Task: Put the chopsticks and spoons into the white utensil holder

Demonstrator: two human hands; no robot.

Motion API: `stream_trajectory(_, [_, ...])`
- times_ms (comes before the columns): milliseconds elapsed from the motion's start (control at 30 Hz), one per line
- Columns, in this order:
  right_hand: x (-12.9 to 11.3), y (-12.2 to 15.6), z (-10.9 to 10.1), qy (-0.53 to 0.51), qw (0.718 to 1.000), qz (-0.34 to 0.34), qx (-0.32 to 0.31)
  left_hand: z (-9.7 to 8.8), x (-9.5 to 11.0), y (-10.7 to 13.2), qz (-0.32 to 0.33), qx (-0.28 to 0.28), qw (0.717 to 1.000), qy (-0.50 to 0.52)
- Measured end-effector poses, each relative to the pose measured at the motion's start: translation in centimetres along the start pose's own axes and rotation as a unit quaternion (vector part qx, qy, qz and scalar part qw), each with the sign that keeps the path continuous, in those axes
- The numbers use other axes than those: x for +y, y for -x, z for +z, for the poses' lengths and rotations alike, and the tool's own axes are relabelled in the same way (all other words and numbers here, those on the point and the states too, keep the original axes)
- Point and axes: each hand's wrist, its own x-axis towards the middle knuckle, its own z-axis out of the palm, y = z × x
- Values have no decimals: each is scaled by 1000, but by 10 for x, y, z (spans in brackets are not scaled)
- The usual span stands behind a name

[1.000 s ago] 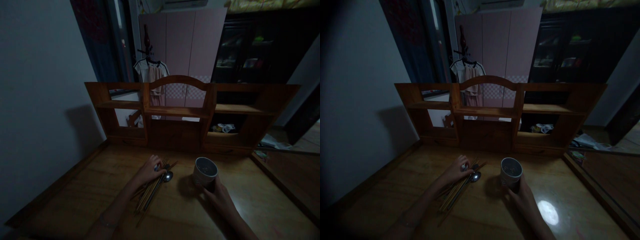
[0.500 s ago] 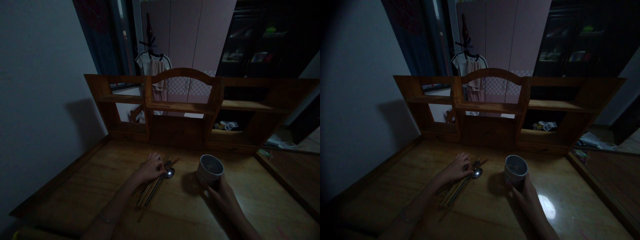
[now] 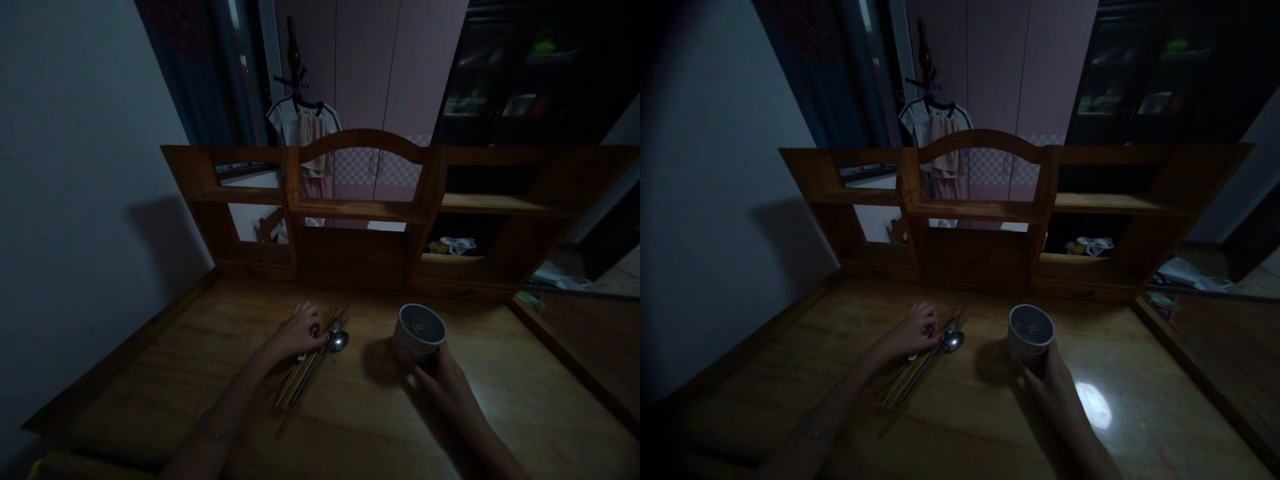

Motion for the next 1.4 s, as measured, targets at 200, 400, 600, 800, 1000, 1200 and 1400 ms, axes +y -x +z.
stream_trajectory(200, [2,-5,4,-12,1000,-14,3,-5,-9,3,-13,-32,999,-30])
stream_trajectory(400, [-26,8,-19,28,970,-90,223,-7,-19,6,-65,-66,996,11])
stream_trajectory(600, [-105,26,-2,107,935,-330,74,-12,-12,9,-78,-95,991,62])
stream_trajectory(800, [-129,-26,87,222,912,-292,-184,-9,-8,9,-66,-91,994,4])
stream_trajectory(1000, [-116,-59,115,302,872,-311,-226,-7,-21,10,-69,-103,992,-2])
stream_trajectory(1200, [-117,-76,109,377,816,-370,-235,-8,-30,10,-46,-112,992,19])
stream_trajectory(1400, [-120,-83,103,387,786,-405,-262,-7,-33,10,-54,-106,992,46])
